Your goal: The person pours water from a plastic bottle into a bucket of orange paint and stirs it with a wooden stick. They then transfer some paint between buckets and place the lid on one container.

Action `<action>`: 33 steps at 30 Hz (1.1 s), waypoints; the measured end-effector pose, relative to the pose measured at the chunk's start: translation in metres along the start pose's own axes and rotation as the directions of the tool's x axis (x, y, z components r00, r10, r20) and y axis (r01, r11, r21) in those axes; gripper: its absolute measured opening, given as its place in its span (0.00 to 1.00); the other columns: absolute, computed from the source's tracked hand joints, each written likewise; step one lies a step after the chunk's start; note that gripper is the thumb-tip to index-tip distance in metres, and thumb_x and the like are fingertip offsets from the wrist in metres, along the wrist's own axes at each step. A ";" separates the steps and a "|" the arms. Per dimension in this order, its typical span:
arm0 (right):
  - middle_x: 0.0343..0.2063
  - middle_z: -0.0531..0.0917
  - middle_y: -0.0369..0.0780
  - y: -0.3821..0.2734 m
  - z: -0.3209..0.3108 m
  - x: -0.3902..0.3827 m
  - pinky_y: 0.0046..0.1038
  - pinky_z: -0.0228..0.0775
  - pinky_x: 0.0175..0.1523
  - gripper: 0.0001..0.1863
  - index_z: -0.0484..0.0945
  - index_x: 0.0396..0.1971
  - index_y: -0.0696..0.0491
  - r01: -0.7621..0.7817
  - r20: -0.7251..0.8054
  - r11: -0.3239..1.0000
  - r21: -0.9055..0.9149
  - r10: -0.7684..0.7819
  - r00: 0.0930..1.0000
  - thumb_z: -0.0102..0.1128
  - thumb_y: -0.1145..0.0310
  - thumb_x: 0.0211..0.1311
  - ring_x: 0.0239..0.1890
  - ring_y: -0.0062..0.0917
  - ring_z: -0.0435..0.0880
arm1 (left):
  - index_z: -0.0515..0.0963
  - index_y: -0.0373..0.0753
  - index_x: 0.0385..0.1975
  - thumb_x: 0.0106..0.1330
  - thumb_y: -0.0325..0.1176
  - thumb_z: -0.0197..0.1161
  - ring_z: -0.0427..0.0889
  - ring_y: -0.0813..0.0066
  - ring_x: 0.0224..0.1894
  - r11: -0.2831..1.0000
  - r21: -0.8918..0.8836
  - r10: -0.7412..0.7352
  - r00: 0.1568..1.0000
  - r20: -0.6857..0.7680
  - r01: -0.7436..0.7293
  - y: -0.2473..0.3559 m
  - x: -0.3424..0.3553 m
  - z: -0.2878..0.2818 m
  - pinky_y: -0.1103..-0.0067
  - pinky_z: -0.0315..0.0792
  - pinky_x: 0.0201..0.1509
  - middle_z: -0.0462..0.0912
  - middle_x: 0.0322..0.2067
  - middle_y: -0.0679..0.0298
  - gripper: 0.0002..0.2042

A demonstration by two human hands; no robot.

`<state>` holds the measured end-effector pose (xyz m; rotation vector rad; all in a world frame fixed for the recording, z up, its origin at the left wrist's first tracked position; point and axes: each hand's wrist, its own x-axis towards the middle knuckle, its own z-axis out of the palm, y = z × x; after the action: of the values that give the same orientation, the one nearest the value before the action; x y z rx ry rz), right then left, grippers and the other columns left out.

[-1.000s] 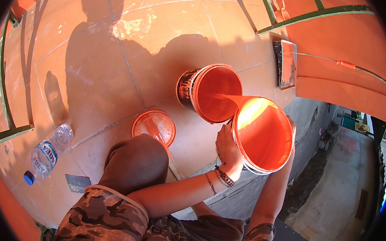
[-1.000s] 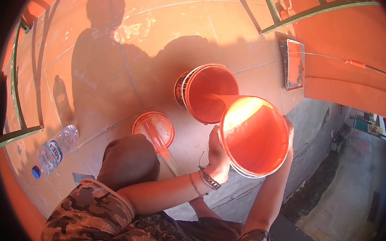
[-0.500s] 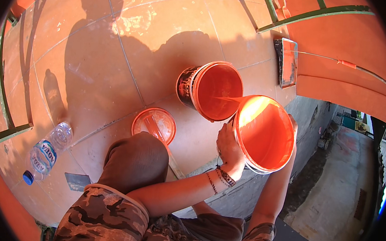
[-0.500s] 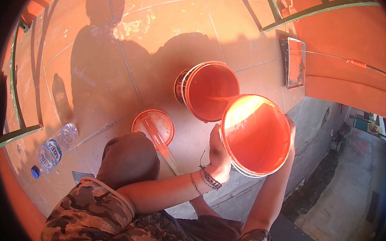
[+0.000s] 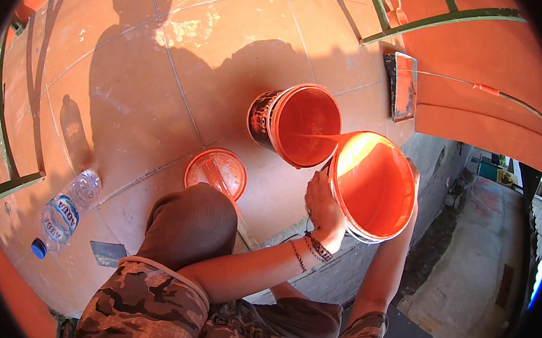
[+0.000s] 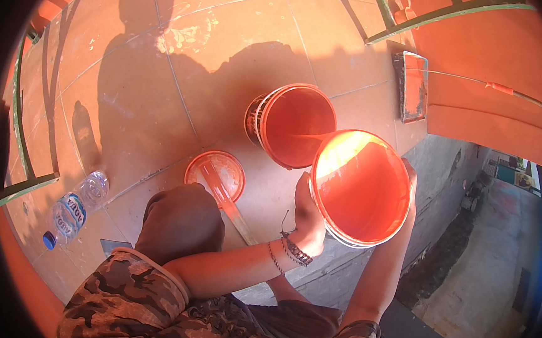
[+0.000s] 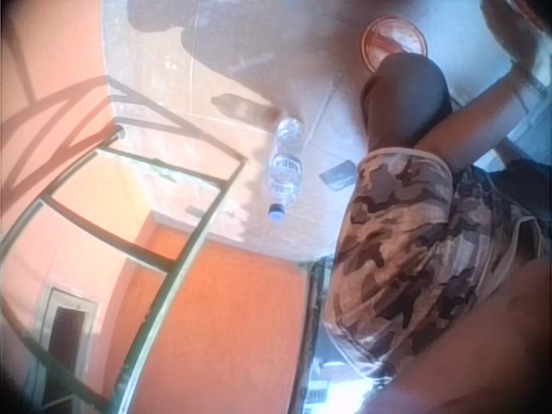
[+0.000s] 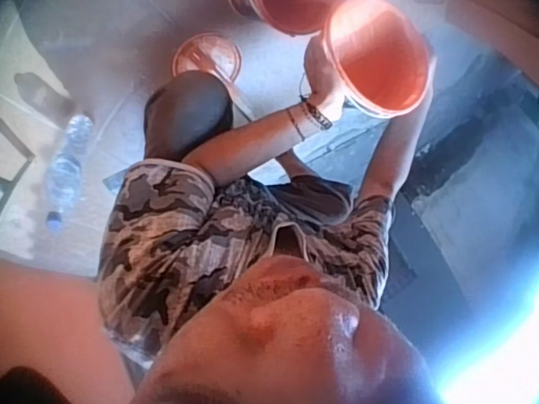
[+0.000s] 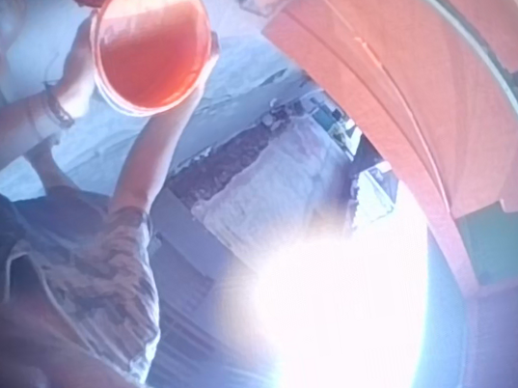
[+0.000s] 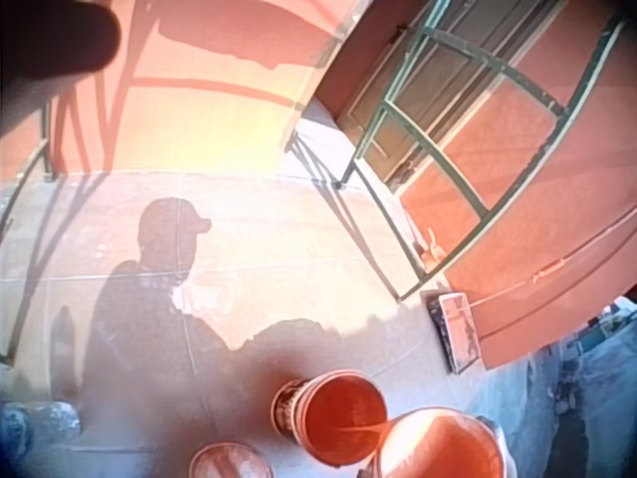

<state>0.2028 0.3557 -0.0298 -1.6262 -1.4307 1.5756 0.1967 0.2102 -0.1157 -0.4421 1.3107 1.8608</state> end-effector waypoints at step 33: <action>0.18 0.75 0.33 -0.005 -0.021 0.020 0.25 0.70 0.28 0.10 0.72 0.21 0.49 0.056 0.156 0.992 -0.117 -0.038 0.987 0.50 0.66 0.62 0.18 0.23 0.70 | 0.64 0.36 0.59 0.67 0.34 0.52 0.65 0.47 0.60 0.996 -0.071 0.055 0.997 0.055 -0.051 -0.003 -0.005 0.002 0.58 0.57 0.64 0.66 0.59 0.43 0.22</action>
<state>0.2164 0.3817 -0.0297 -1.5531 -1.6615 1.6464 0.2024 0.2102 -0.1137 -0.3911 1.2336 1.9541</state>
